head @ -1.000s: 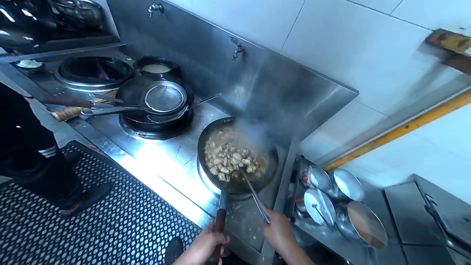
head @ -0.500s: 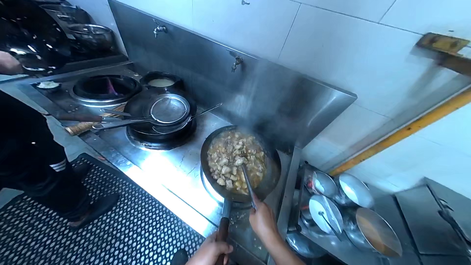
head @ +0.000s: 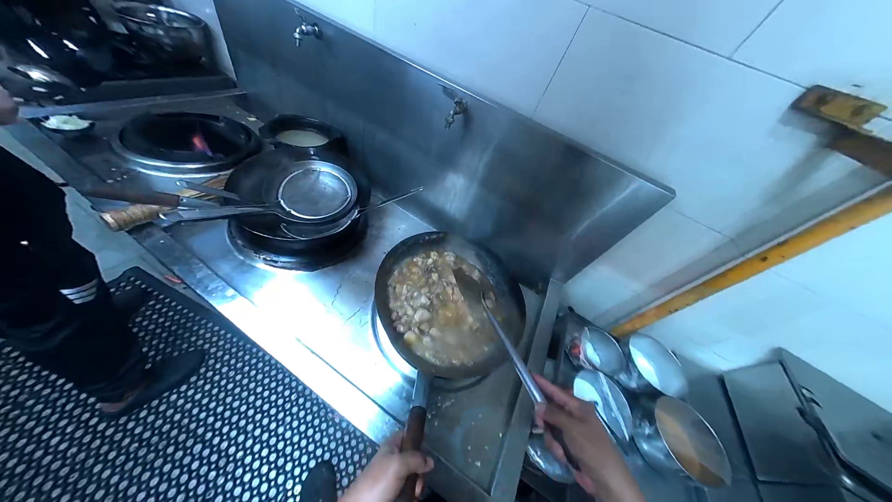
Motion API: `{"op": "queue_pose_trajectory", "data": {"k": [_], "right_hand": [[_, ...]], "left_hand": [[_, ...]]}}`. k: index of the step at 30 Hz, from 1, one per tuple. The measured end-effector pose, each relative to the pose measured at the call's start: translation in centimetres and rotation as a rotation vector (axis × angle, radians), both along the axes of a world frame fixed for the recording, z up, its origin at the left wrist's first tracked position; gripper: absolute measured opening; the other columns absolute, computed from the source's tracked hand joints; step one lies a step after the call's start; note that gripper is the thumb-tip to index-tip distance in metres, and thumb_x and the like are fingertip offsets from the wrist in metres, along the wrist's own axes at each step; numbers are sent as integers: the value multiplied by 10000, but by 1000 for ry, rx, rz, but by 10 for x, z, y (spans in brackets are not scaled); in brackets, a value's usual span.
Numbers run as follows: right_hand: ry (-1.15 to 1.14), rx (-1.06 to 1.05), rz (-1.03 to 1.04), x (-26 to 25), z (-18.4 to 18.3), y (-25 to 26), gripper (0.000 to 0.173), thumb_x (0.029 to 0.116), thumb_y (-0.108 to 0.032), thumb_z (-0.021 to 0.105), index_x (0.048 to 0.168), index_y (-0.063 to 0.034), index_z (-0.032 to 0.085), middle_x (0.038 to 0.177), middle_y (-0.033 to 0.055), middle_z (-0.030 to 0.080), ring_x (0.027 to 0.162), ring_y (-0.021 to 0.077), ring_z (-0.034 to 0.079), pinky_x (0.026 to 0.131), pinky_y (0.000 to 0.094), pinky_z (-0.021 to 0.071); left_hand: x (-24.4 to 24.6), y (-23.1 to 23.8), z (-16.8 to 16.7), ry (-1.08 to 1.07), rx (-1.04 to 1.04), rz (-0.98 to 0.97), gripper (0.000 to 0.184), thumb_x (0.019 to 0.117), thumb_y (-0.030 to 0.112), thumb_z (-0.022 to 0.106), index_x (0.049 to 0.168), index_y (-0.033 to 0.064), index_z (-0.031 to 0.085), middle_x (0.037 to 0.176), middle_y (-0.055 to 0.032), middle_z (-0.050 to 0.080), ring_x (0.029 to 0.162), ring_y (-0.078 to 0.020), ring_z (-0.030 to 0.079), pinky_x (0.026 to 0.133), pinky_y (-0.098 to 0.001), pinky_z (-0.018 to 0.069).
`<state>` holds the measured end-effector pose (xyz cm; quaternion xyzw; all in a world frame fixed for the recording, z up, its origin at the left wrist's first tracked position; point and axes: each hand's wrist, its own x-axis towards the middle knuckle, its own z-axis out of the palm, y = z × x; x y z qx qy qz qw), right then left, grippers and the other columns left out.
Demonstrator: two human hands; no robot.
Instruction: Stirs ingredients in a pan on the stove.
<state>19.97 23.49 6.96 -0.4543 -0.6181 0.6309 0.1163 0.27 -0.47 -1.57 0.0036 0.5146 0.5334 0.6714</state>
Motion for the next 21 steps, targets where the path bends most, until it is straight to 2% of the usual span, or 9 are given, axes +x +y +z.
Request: {"op": "queue_pose_trajectory", "data": {"k": [5, 7, 9, 10, 11, 13, 14, 17, 21], "right_hand": [[-186, 264, 54, -53, -21, 41, 545, 1015, -133, 594, 1546, -112, 477, 800, 79, 635, 492, 143, 518, 438, 304, 458], [-277, 342, 108, -84, -32, 55, 548, 1014, -151, 590, 1548, -123, 475, 893, 105, 658, 561, 162, 555, 511, 333, 494], [-333, 446, 163, -114, -44, 59, 544, 995, -149, 584, 1532, -120, 500, 1044, 135, 701, 709, 198, 643, 652, 390, 556], [-347, 498, 188, -127, -50, 56, 546, 987, -148, 582, 1527, -122, 508, 1143, 139, 711, 844, 216, 686, 774, 420, 576], [-372, 536, 221, -138, -54, 50, 552, 993, -159, 575, 1539, -138, 496, 1244, 133, 699, 996, 231, 704, 905, 445, 572], [-447, 565, 285, -155, -59, 34, 581, 1006, -176, 530, 1580, -189, 440, 1348, 116, 662, 1159, 247, 673, 1020, 470, 531], [-496, 567, 319, -162, -61, 27, 587, 1022, -187, 506, 1599, -204, 402, 1371, 116, 649, 1190, 258, 662, 1038, 483, 521], [-651, 594, 401, -169, -62, 5, 623, 1033, -202, 494, 1631, -202, 322, 1333, 153, 649, 1167, 306, 665, 1004, 510, 534], [-788, 617, 507, -158, -55, 0, 722, 982, -175, 552, 1646, -198, 268, 1293, 179, 658, 1156, 344, 668, 978, 539, 546]], "left_hand": [[-1, 1, 1, 27, -7, -32, 486, 954, 121, 624, 1395, 78, 424, 731, -49, 564, 542, -139, 565, 474, -277, 496], [0, 1, 1, 27, -14, -24, 477, 957, 128, 623, 1392, 78, 435, 732, -48, 565, 538, -138, 561, 468, -275, 489], [1, 0, 1, 25, -14, -17, 464, 959, 128, 620, 1385, 76, 443, 733, -49, 569, 535, -138, 559, 464, -276, 488], [1, 0, 0, 26, -15, -12, 457, 956, 126, 622, 1376, 72, 448, 729, -51, 572, 530, -139, 561, 457, -276, 488], [2, 0, 0, 28, -19, -7, 457, 953, 124, 625, 1371, 69, 449, 724, -52, 574, 524, -139, 558, 451, -274, 484], [2, 0, 1, 33, -27, 1, 473, 947, 126, 636, 1377, 68, 448, 724, -54, 574, 519, -137, 552, 446, -273, 477], [2, 0, 2, 34, -30, 5, 477, 945, 126, 638, 1380, 69, 452, 725, -54, 575, 520, -137, 554, 446, -272, 478], [2, -2, 0, 23, -21, -6, 469, 948, 133, 638, 1377, 84, 455, 729, -48, 569, 528, -133, 553, 457, -270, 481], [1, 0, 0, 19, -21, -1, 485, 939, 122, 638, 1382, 85, 444, 724, -57, 566, 528, -140, 557, 463, -271, 486]]}}
